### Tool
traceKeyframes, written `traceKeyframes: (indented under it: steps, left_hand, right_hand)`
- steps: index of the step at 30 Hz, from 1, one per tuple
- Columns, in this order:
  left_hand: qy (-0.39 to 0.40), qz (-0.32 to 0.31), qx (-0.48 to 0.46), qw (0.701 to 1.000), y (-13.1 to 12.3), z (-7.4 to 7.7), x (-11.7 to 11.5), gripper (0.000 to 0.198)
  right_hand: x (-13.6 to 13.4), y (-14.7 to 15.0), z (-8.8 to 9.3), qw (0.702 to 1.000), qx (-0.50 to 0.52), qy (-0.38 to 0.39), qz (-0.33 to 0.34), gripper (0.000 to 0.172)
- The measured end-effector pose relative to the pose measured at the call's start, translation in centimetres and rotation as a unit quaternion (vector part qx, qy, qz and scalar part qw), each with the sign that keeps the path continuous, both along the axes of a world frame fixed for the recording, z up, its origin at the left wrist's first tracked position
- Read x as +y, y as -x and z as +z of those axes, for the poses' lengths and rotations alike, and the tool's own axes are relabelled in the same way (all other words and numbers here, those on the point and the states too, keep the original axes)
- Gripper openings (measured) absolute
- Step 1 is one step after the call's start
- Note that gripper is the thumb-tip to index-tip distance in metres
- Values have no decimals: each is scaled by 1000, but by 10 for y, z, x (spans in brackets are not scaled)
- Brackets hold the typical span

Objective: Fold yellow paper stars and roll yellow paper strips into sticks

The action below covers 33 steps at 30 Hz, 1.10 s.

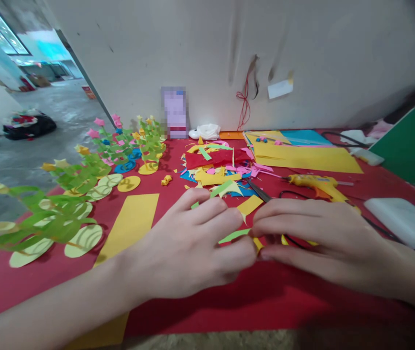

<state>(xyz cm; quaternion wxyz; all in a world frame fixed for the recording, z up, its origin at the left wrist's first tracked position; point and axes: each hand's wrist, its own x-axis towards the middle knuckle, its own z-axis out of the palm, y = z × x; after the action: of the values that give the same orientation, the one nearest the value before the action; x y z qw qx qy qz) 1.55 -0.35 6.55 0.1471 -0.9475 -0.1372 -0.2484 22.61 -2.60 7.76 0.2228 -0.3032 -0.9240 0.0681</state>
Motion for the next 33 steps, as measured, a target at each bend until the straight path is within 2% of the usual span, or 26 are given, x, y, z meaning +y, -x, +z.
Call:
traceKeyframes:
  steps: [7,16,26,33]
  left_hand:
    - [2,13,3,1000,0,3,1,16]
    - [-20,1,13,1000,-1,1,2,14]
    - [-11,13,32,999,-3,-1,1,20]
    - [24,6,43,999,-3,-1,0,22]
  right_hand:
    - [2,1,0,1000,1,-1,-1,9]
    - [-1,0,-2,1000,9,4,2,10]
    - [1,1,-2,1000,17,-8,3,12]
    - [-1,1,-2,1000,25,-4,1,13]
